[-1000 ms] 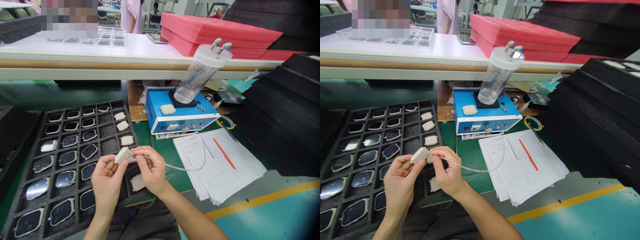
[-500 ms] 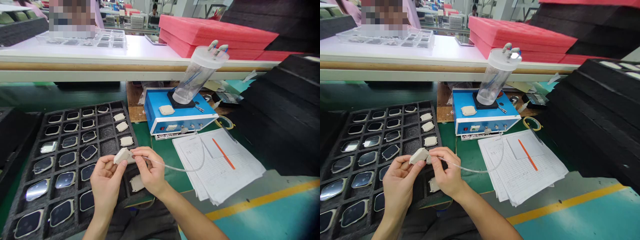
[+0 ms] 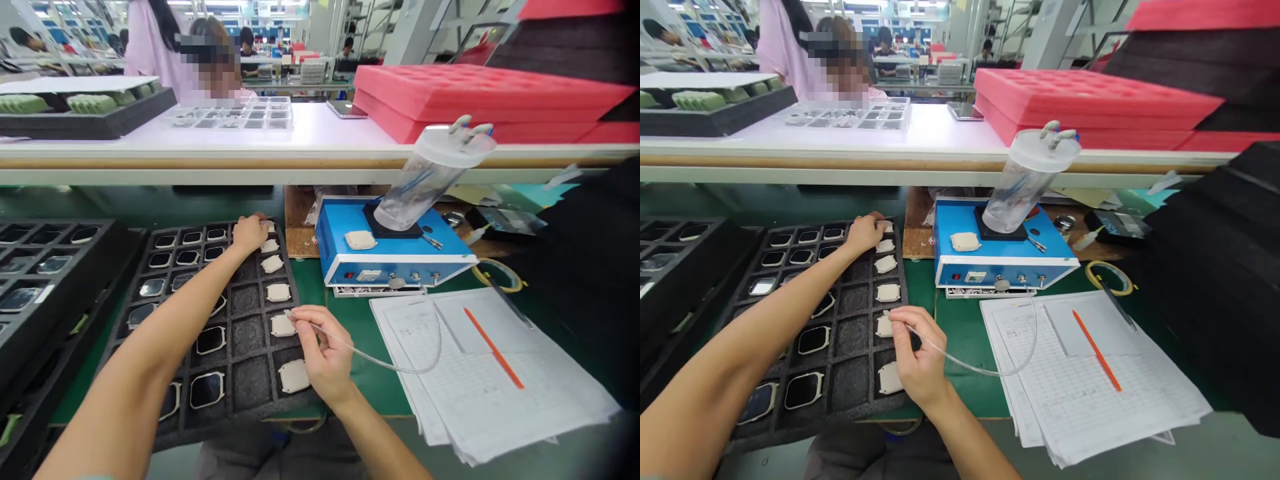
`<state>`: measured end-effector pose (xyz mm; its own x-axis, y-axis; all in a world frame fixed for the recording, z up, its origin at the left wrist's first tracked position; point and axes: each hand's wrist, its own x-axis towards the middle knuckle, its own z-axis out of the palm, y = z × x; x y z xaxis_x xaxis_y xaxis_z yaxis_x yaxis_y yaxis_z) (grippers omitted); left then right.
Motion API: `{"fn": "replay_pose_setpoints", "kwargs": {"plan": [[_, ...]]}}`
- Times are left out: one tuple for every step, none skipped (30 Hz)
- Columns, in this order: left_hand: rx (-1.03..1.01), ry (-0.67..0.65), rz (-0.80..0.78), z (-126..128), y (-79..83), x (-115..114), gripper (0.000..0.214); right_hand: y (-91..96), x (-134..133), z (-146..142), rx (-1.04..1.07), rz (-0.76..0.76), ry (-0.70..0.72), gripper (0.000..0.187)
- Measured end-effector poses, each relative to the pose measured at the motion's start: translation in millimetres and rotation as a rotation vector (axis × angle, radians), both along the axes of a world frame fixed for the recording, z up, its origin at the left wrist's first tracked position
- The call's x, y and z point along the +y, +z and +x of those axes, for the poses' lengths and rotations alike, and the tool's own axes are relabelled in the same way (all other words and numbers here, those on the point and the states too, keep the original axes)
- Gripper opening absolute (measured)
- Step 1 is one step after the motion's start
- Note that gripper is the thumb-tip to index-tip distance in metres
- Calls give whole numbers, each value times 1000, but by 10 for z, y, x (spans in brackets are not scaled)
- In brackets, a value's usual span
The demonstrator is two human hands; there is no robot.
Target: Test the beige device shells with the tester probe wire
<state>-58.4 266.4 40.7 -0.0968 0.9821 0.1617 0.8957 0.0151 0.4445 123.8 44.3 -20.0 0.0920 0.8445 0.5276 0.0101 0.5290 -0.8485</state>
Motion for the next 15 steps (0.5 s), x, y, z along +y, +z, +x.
{"fn": "replay_pose_setpoints", "kwargs": {"plan": [[54,1,5,-56,-24,23,37,11,4,0,0,5,-1,16],[111,4,13,-136,-34,20,41,24,8,0,0,14,1,16],[165,5,14,-234,-28,3,45,39,10,1,-2,22,4,16],[212,0,0,-340,-7,-15,47,52,12,4,-5,28,7,17],[251,-10,-26,-443,22,-27,47,62,13,7,-9,29,10,17],[281,-25,-62,-535,52,-27,46,68,13,9,-12,26,12,17],[301,-44,-101,-606,78,-17,43,67,12,11,-10,22,9,18],[311,-63,-135,-653,95,2,41,60,8,12,-1,18,4,18],[312,-78,-159,-675,106,25,39,47,2,12,11,13,-1,18],[305,-87,-171,-675,116,45,38,29,-6,12,23,6,-5,18],[294,-92,-172,-658,131,57,38,8,-14,12,35,-3,-8,18],[280,-96,-165,-629,154,54,37,-12,-23,13,46,-10,-13,19],[265,-98,-150,-594,187,28,35,-29,-30,12,56,-19,-18,19],[251,-98,-129,-558,225,-30,33,-41,-36,9,67,-26,-28,19],[235,-98,-103,-522,264,-125,33,-48,-40,5,82,-32,-43,18]]}}
